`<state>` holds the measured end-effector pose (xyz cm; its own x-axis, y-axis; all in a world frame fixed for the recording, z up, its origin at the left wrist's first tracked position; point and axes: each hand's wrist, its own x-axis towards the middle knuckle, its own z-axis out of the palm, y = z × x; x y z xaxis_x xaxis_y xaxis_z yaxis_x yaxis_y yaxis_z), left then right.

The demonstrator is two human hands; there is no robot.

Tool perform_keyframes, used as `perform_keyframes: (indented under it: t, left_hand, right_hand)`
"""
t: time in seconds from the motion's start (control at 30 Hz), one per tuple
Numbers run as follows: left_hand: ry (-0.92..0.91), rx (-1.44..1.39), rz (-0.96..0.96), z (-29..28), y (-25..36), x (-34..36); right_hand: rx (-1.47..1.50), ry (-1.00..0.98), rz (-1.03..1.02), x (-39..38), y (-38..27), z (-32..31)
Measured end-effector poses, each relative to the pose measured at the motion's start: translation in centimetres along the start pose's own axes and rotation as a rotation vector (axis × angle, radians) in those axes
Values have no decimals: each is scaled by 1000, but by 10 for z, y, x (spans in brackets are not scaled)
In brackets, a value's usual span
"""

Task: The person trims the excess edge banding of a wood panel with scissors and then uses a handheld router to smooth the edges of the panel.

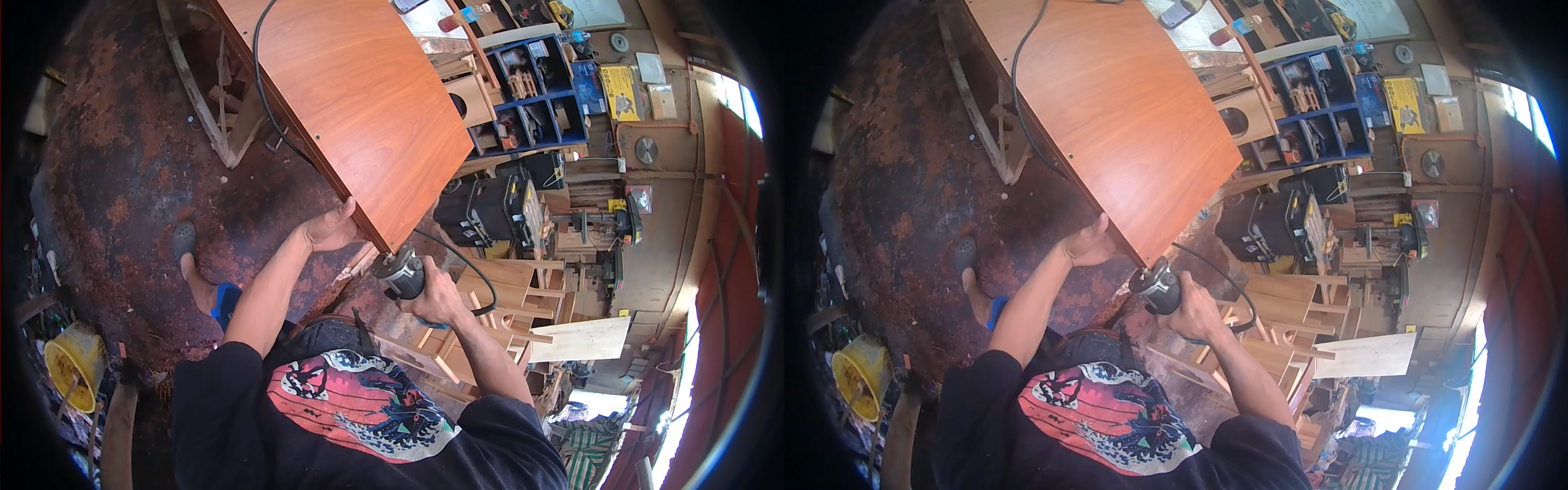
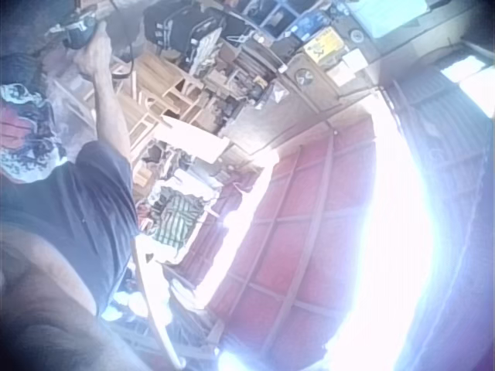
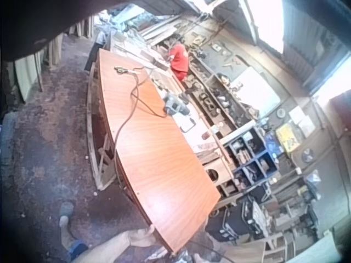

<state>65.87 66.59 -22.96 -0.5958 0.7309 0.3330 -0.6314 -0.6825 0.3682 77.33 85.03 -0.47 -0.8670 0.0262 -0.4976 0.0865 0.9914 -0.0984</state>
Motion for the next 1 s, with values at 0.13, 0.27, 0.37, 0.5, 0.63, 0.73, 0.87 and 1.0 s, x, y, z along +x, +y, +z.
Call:
perform_keyframes:
  t: [0.13, 0.27, 0.37, 0.5, 0.63, 0.73, 0.87, 1.0]
  left_hand:
    - [-9, 8, 1, 1, 1, 0]
    - [1, 20, 0, 1, 1, 0]
    - [5, 17, -2, 0, 0, 0]
    - [-13, 18, -1, -1, 0, 1]
    - [-1, 22, 4, 0, 1, 1]
    - [4, 29, 5, 0, 1, 1]
    - [1, 35, -2, -1, 1, 1]
    - [10, 45, -9, -1, 2, 0]
  right_hand:
    - [20, 4, -6, 0, 0, 1]
    - [12, 12, -5, 1, 4, 6]
    - [20, 10, 1, 1, 2, 5]
    - [39, -9, 23, 1, 2, 5]
    - [36, 2, -1, 1, 2, 6]
    - [24, 6, -5, 2, 2, 6]
    - [17, 15, -9, 1, 3, 8]
    - [23, 21, -6, 1, 2, 8]
